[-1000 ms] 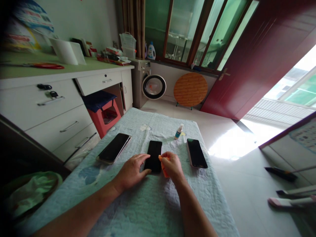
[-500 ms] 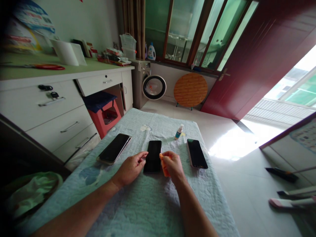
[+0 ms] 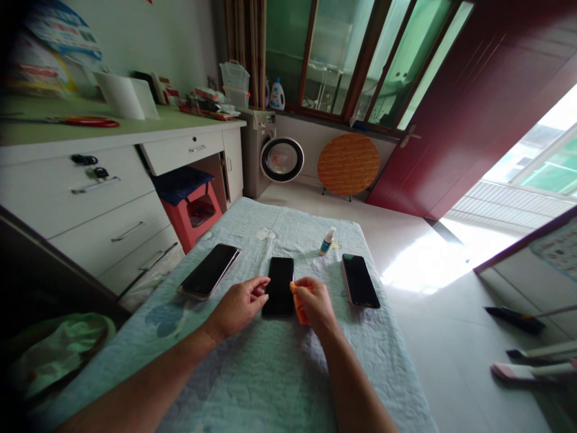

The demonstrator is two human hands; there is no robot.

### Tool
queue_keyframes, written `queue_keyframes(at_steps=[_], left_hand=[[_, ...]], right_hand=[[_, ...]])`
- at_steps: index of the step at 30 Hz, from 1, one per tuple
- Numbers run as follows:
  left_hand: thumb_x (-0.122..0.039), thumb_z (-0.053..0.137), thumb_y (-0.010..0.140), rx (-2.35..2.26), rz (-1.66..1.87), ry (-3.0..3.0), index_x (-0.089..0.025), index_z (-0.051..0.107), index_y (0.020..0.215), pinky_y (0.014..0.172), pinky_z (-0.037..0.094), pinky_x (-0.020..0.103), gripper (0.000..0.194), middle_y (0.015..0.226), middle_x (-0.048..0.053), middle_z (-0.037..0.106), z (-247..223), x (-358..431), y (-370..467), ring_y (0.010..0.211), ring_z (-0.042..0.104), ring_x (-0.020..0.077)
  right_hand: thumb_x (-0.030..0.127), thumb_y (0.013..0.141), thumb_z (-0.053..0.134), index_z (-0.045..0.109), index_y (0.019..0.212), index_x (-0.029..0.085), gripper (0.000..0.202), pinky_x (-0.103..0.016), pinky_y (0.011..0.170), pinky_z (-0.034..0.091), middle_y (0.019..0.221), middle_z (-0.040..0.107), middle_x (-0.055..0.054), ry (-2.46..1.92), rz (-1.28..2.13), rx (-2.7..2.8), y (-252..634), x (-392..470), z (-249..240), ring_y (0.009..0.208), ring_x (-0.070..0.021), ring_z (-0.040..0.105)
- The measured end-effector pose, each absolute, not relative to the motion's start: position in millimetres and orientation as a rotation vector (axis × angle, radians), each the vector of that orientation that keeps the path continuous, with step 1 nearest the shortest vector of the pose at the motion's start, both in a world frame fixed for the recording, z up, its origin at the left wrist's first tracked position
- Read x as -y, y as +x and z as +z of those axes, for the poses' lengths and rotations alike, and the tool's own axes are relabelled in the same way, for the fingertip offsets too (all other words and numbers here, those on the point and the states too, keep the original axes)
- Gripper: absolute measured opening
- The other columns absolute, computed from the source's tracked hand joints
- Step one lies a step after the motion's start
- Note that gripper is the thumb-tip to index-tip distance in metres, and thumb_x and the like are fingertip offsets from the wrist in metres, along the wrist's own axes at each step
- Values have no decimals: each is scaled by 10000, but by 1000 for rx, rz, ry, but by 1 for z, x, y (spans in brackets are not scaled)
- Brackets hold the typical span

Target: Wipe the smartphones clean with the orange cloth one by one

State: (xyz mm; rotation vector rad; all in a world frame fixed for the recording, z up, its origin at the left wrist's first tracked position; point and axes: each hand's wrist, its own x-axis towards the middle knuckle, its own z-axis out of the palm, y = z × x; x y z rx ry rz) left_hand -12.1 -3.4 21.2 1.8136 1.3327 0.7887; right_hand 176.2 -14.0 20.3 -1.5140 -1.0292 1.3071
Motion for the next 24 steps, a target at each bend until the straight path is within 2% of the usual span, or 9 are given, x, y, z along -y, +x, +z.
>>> queue_keyframes(at_steps=[6, 14, 20, 24], left_hand=[[-170, 595, 773, -1361, 786, 1759, -151, 610, 1174, 802, 509, 308, 402, 1034, 95, 693, 19, 3, -11, 873, 647, 194], [-153, 601, 769, -1037, 896, 1170, -108, 568, 1181, 902, 479, 323, 416, 1146, 133, 633, 9, -7, -16, 1038, 610, 197], [-128, 624, 772, -1045, 884, 944, -123, 550, 1206, 752, 487, 213, 441, 1078, 95, 628, 12, -10, -19, 885, 621, 124], [-86, 612, 776, -1031, 903, 794, -107, 525, 1226, 680, 485, 185, 459, 1036, 95, 628, 16, -10, -20, 778, 616, 93]], right_hand=[[426, 682, 612, 565, 792, 148, 303, -167, 249, 234, 403, 455, 74, -1553, 1305, 1067, 175, 15, 24, 264, -77, 373], [408, 705, 587, 559, 814, 155, 277, -164, 240, 234, 392, 473, 75, -1578, 1278, 1109, 176, 15, 19, 249, -83, 384], [440, 719, 586, 560, 822, 153, 306, -166, 242, 242, 399, 483, 73, -1561, 1295, 1152, 178, 14, 16, 248, -86, 397], [433, 728, 582, 579, 822, 151, 298, -170, 249, 255, 410, 490, 67, -1580, 1261, 1186, 178, 14, 13, 258, -89, 408]])
